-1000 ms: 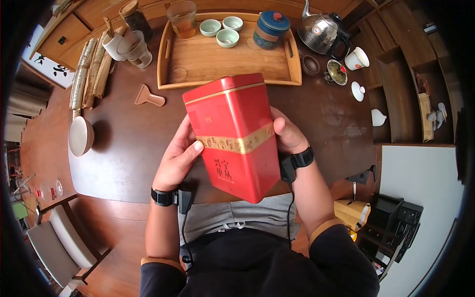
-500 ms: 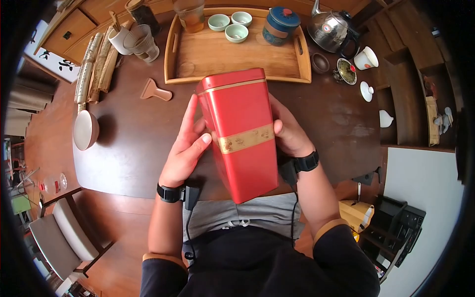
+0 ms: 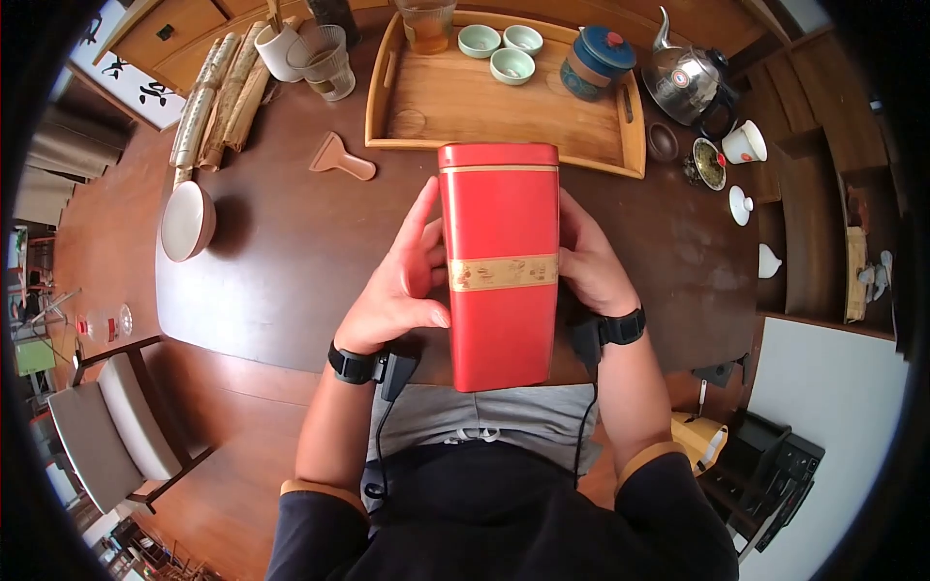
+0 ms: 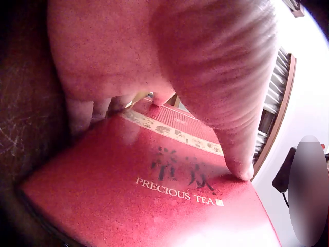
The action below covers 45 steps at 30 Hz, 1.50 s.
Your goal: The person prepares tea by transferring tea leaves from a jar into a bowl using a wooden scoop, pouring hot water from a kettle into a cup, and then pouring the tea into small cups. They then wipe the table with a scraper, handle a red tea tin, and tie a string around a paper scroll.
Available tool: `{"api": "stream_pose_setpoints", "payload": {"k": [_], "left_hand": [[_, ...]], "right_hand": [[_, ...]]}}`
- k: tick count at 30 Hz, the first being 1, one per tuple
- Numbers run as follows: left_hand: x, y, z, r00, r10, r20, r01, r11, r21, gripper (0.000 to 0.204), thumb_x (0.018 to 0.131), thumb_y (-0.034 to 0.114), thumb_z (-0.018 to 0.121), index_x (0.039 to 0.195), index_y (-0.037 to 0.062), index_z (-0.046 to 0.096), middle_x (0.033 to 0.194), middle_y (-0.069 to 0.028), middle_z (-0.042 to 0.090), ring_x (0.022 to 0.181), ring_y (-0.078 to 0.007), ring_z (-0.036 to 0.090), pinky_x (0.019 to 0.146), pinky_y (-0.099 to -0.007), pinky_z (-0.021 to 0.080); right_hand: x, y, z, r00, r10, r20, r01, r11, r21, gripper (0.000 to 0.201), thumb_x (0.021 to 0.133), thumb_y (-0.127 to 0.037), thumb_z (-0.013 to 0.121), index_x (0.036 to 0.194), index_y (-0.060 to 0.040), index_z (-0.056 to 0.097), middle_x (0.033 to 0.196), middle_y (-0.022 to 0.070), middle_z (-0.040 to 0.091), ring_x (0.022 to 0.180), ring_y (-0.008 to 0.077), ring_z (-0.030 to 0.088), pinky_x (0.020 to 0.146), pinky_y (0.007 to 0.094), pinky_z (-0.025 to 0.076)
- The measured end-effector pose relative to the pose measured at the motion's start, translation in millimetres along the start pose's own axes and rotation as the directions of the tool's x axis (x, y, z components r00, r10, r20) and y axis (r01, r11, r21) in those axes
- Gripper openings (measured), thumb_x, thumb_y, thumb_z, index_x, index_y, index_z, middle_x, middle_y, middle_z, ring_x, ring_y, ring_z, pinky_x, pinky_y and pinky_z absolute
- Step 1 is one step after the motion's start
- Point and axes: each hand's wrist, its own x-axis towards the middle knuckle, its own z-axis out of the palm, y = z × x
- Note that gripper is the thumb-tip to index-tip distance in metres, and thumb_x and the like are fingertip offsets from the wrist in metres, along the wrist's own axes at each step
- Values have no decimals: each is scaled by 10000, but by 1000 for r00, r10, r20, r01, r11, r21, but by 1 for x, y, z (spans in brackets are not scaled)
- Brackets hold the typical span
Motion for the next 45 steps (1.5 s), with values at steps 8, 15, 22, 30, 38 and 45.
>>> {"api": "stream_pose_setpoints", "payload": {"k": [8,15,22,30,38,45], "left_hand": [[-1,-5,-6,999,13,33,-12,1000,-27,1503,655,256,1020,1700,181,-59,1692,-162,291,1483,-291,438,1172,-430,405],[0,-5,-5,999,23,32,-21,999,-39,1510,650,250,1022,1698,175,-61,1685,-164,300,1478,-286,442,1177,-429,402],[1,-4,-6,999,18,41,-17,999,-30,1523,640,241,1027,1697,178,-68,1683,-168,299,1478,-289,441,1178,-435,406],[0,-5,-5,999,20,36,-19,1000,-15,1514,649,249,1024,1697,185,-67,1684,-171,296,1479,-294,440,1173,-444,412],[0,-4,-3,1000,9,20,-9,1000,-17,1517,639,256,1026,1700,196,-57,1691,-174,284,1479,-300,445,1178,-455,408],[0,-3,-2,1000,8,12,-9,1000,21,1532,619,285,1033,1700,199,-48,1706,-183,248,1498,-320,421,1199,-479,387]], "right_hand": [[0,7,-6,999,31,-37,-33,999,-43,1081,812,-353,905,1632,10,302,1567,125,506,1397,233,524,1173,395,405],[-1,3,-5,997,66,-49,-68,997,-26,1114,790,-378,922,1625,24,304,1559,124,520,1412,230,518,1183,388,395],[0,2,-2,999,40,-36,-40,999,-1,1097,791,-357,921,1620,28,314,1551,126,529,1398,234,533,1179,381,401],[0,5,-8,998,54,-15,-54,999,1,994,837,-251,871,1628,0,322,1521,121,551,1357,230,560,1158,392,428],[0,4,-11,999,47,12,-47,999,-1,960,847,-163,835,1636,-9,311,1521,119,545,1358,236,559,1159,397,429],[0,4,-10,999,37,12,-38,999,9,956,840,-129,832,1637,-19,314,1506,117,550,1377,243,544,1171,407,423]]}}
